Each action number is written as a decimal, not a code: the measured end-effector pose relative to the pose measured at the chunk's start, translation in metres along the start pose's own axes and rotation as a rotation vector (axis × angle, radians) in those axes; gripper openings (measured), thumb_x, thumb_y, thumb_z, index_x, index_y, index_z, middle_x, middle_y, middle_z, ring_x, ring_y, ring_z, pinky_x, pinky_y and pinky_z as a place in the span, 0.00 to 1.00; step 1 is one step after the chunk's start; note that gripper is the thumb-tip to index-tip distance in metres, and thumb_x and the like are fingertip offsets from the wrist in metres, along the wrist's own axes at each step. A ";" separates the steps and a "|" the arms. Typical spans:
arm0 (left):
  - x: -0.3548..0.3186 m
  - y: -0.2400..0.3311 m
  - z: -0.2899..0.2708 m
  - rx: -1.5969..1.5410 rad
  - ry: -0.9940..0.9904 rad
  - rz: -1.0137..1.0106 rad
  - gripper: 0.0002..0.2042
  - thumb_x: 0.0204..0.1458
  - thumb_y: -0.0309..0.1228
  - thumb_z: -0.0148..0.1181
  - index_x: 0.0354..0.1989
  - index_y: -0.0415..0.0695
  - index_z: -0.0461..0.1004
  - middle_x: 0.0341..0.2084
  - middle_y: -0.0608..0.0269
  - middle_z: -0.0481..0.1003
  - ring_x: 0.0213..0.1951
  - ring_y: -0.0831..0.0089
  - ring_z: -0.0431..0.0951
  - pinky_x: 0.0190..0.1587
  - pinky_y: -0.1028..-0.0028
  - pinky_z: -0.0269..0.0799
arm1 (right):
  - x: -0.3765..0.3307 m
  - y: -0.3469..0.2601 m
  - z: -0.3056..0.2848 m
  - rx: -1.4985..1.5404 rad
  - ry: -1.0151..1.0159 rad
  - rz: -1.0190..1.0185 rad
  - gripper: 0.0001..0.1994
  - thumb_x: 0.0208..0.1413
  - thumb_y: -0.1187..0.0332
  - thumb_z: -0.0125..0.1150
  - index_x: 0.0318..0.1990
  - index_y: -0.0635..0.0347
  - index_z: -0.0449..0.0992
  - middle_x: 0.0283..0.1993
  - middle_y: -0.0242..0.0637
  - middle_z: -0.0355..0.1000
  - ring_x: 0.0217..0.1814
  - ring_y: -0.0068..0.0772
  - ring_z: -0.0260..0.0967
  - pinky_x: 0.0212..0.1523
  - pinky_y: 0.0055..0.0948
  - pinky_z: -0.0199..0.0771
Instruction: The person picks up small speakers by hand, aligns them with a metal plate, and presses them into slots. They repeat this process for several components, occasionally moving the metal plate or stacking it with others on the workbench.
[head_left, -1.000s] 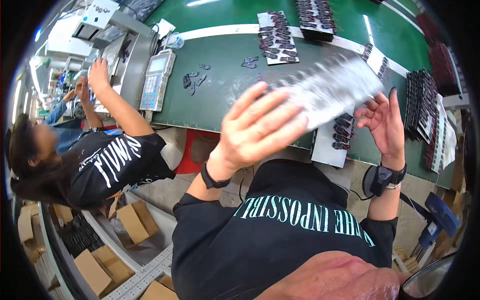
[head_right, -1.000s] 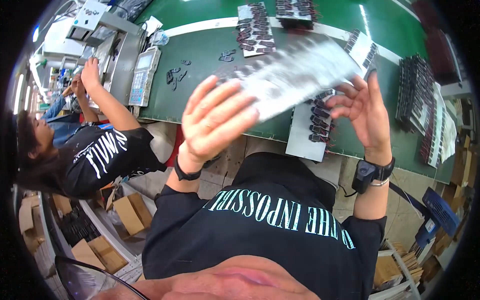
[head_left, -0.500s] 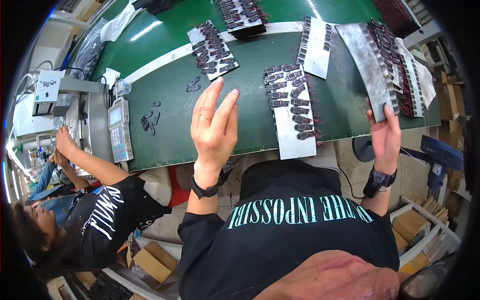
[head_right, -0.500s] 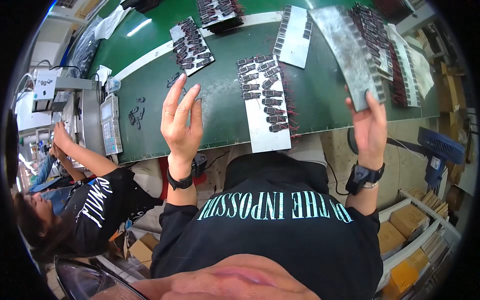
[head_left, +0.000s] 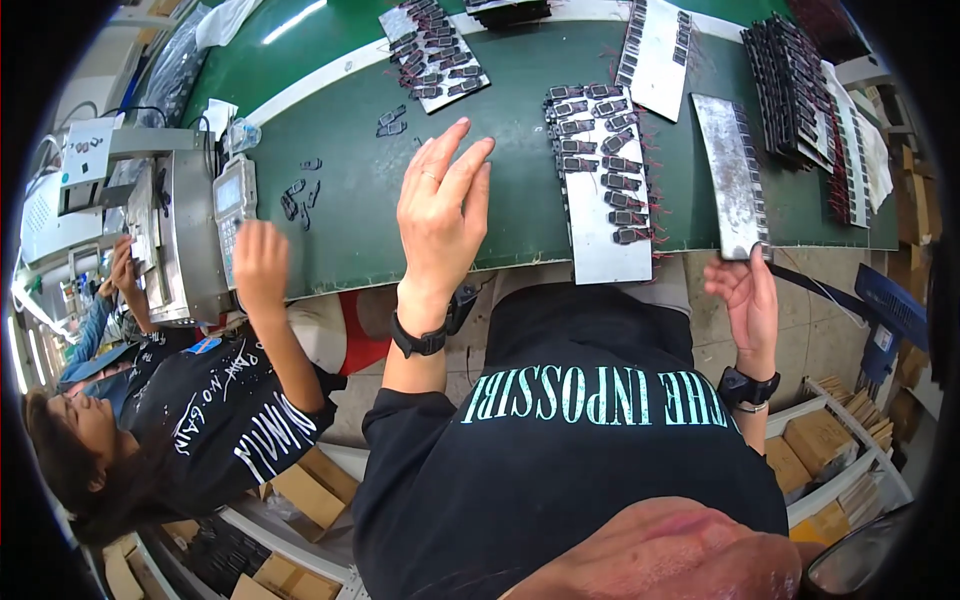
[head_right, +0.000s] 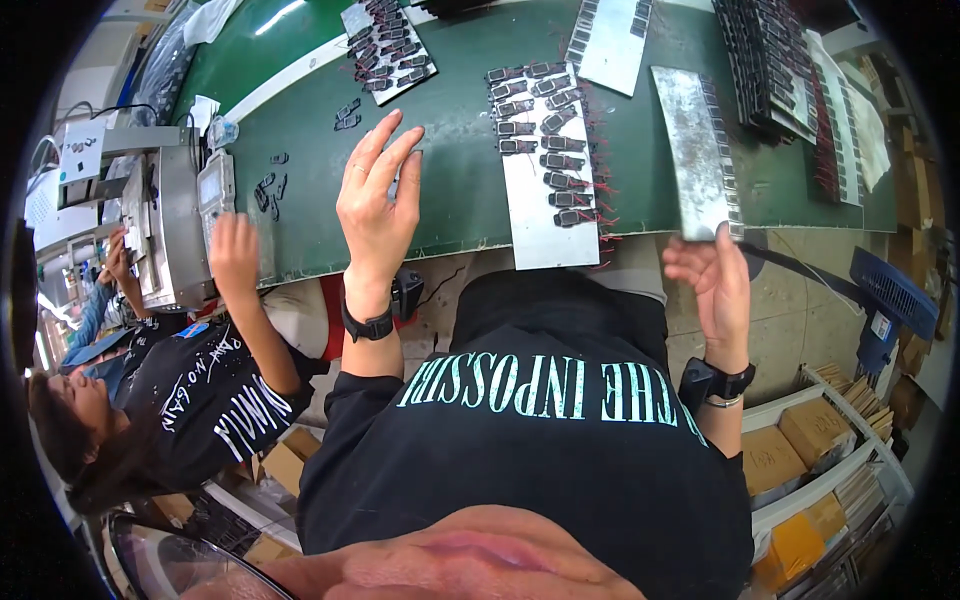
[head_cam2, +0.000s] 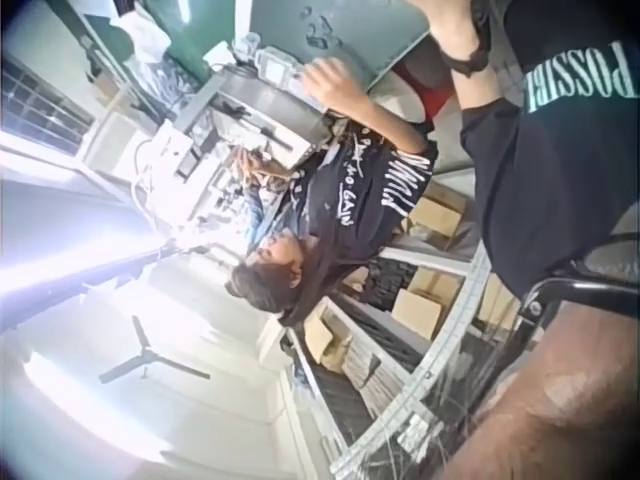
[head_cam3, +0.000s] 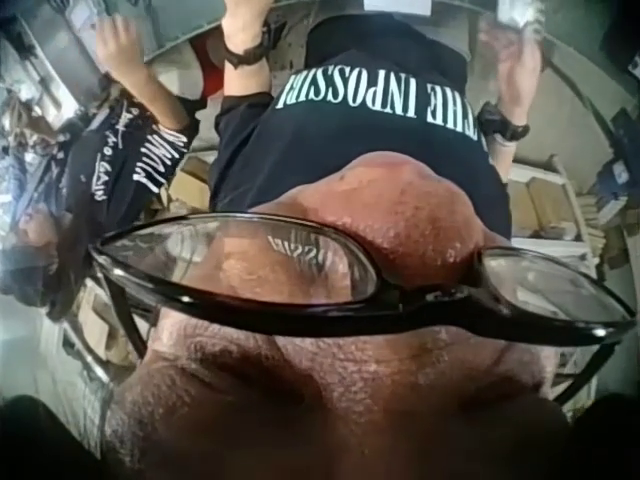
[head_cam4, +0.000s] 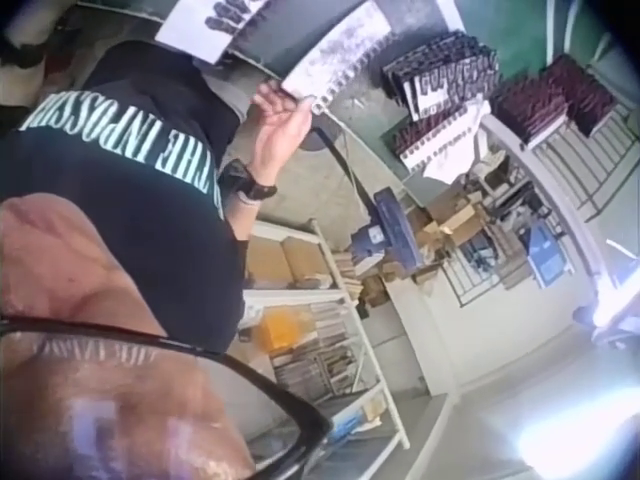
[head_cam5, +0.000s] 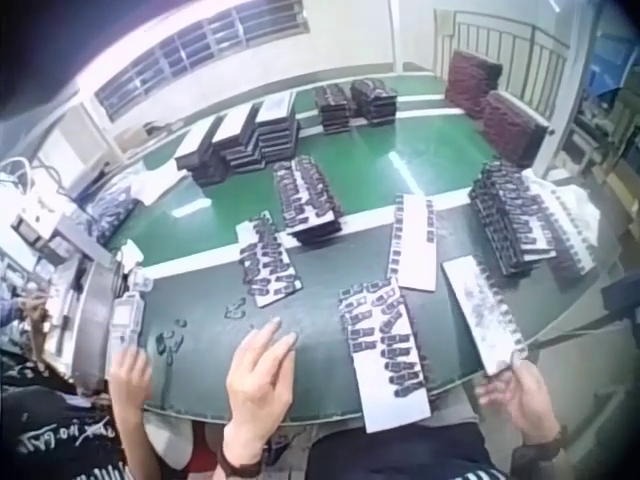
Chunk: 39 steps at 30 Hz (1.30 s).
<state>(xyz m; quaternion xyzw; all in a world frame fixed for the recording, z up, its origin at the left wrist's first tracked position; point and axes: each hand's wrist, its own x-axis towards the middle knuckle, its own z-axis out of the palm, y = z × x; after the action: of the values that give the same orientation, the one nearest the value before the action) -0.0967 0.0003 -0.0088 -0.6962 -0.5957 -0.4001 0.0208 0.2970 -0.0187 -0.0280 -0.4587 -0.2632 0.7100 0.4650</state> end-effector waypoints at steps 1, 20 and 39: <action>-0.001 -0.001 0.001 0.001 -0.004 -0.004 0.14 0.50 0.21 0.64 0.46 0.44 0.79 0.50 0.56 0.77 0.50 0.52 0.77 0.57 0.58 0.71 | 0.000 -0.003 -0.011 -0.042 -0.119 0.156 0.20 0.71 0.58 0.47 0.52 0.72 0.70 0.47 0.46 0.77 0.45 0.35 0.78 0.44 0.31 0.82; -0.042 0.081 -0.139 -1.302 0.496 -0.070 0.17 0.60 0.43 0.56 0.47 0.41 0.70 0.28 0.63 0.74 0.22 0.78 0.64 0.26 0.75 0.60 | 0.316 -0.146 0.062 -1.588 -0.132 -0.969 0.16 0.65 0.61 0.55 0.50 0.65 0.77 0.39 0.35 0.78 0.40 0.24 0.73 0.43 0.25 0.71; -0.043 0.066 -0.176 -0.872 0.730 -0.045 0.15 0.60 0.32 0.56 0.49 0.34 0.73 0.36 0.58 0.79 0.33 0.73 0.76 0.39 0.73 0.72 | 0.340 -0.110 0.067 -1.581 -0.160 -0.557 0.15 0.58 0.60 0.64 0.38 0.66 0.79 0.28 0.33 0.76 0.28 0.21 0.69 0.33 0.24 0.68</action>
<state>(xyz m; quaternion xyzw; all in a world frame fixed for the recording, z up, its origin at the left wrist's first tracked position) -0.1327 -0.1424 0.1152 -0.4441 -0.3442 -0.8240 -0.0727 0.2333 0.3383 -0.0483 -0.5161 -0.8186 0.2063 0.1448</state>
